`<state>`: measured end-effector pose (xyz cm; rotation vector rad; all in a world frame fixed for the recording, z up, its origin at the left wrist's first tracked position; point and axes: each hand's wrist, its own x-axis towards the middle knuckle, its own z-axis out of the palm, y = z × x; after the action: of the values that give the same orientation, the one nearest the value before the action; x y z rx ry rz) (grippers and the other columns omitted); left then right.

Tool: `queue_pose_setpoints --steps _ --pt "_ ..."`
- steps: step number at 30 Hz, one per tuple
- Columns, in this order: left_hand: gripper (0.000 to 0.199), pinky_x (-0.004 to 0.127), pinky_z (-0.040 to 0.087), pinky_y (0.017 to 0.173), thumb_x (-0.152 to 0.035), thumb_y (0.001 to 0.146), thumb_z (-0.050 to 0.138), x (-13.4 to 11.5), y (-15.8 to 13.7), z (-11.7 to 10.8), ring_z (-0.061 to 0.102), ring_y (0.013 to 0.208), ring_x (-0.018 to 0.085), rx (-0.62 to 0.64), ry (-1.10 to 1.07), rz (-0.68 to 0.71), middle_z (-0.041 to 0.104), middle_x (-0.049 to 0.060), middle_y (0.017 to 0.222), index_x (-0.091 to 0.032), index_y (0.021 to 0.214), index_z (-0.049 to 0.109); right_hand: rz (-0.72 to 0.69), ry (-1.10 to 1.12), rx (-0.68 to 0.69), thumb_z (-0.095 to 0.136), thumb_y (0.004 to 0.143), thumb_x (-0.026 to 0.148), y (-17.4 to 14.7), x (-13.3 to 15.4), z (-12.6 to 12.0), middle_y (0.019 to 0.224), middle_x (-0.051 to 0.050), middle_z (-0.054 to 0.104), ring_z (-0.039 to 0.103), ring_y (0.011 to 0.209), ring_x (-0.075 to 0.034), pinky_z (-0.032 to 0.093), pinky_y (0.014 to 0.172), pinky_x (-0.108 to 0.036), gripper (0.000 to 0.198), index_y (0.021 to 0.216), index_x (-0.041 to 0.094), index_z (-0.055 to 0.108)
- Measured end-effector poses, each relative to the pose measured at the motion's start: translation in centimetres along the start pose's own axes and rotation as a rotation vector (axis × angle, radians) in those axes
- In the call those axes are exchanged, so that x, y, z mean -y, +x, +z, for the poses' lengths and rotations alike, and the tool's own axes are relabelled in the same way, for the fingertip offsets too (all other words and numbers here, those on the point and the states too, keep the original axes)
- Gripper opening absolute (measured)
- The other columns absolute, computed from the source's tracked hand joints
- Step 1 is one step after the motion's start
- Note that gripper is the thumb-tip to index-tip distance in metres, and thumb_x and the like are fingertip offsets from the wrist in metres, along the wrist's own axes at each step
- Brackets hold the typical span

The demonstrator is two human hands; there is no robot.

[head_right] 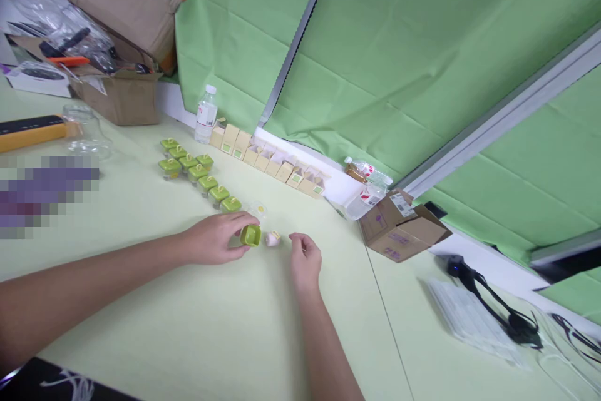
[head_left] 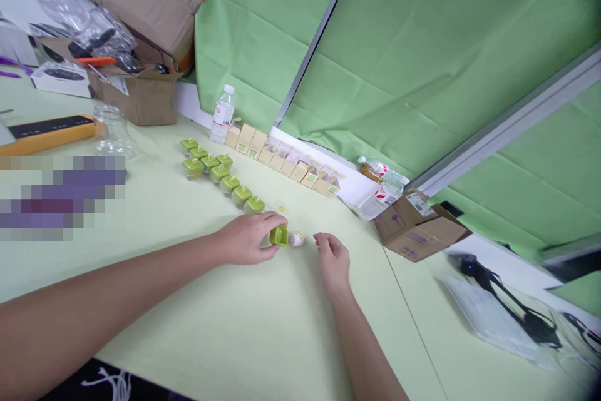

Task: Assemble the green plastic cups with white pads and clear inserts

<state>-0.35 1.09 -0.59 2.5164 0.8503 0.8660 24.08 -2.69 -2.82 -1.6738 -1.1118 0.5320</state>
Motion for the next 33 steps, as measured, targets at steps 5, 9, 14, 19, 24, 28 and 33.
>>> queue_pose_setpoints --steps 5,9,14,19,24,28,33 --pt "0.041 0.028 0.046 0.072 -0.026 0.082 0.060 -0.01 0.04 -0.01 0.063 0.093 0.019 0.009 0.005 0.003 0.063 0.002 0.113 -0.025 0.121 0.051 0.024 -0.021 0.012 0.058 0.078 0.040 -0.24 0.50 0.04 0.078 -0.002 0.069 0.059 0.075 -0.020 0.042 0.068 -0.029 0.026 0.082 0.019 0.072" --pt "0.041 0.028 0.046 0.073 -0.027 0.082 0.060 0.11 0.00 0.09 0.063 0.094 0.019 0.018 0.011 -0.007 0.062 0.002 0.116 -0.025 0.122 0.051 0.023 -0.041 0.035 0.058 0.078 0.041 -0.34 0.65 0.08 0.079 -0.002 0.069 0.058 0.074 -0.019 0.043 0.068 -0.029 0.026 0.084 0.019 0.070" --pt "0.043 0.028 0.045 0.071 -0.028 0.082 0.059 0.25 -0.10 0.21 0.063 0.093 0.020 0.036 0.025 -0.026 0.063 0.003 0.112 -0.025 0.124 0.050 -0.013 -0.040 0.050 0.061 0.077 0.044 -0.28 0.43 0.09 0.086 -0.004 0.071 0.061 0.079 -0.020 0.045 0.074 -0.030 0.028 0.086 0.019 0.070" --pt "0.042 0.029 0.045 0.070 -0.029 0.082 0.059 0.28 -0.07 0.20 0.063 0.090 0.021 0.083 0.025 -0.045 0.064 0.003 0.107 -0.026 0.123 0.051 -0.034 -0.036 0.057 0.061 0.076 0.042 -0.17 0.19 0.11 0.086 -0.005 0.072 0.062 0.077 -0.021 0.045 0.071 -0.030 0.027 0.086 0.019 0.070" --pt "0.042 0.030 0.044 0.070 -0.030 0.081 0.058 0.40 -0.10 0.26 0.063 0.092 0.023 0.105 0.026 -0.064 0.065 0.003 0.108 -0.026 0.122 0.051 -0.025 -0.065 0.063 0.060 0.076 0.041 -0.35 0.48 0.03 0.084 -0.005 0.072 0.061 0.074 -0.020 0.045 0.067 -0.030 0.026 0.087 0.020 0.070" --pt "0.039 0.029 0.044 0.068 -0.031 0.081 0.058 0.52 -0.12 0.29 0.064 0.089 0.022 0.118 0.034 -0.086 0.066 0.002 0.102 -0.027 0.120 0.052 -0.002 -0.088 0.079 0.059 0.077 0.040 -0.60 0.89 -0.05 0.090 -0.005 0.072 0.062 0.075 -0.020 0.045 0.068 -0.030 0.025 0.088 0.020 0.070" --pt "0.038 0.030 0.044 0.069 -0.033 0.082 0.058 0.65 -0.10 0.32 0.064 0.089 0.023 0.128 0.047 -0.114 0.067 0.003 0.102 -0.027 0.119 0.053 -0.009 -0.072 0.081 0.059 0.076 0.040 -0.67 0.92 0.05 0.089 -0.005 0.072 0.063 0.076 -0.020 0.046 0.070 -0.031 0.026 0.087 0.020 0.070"
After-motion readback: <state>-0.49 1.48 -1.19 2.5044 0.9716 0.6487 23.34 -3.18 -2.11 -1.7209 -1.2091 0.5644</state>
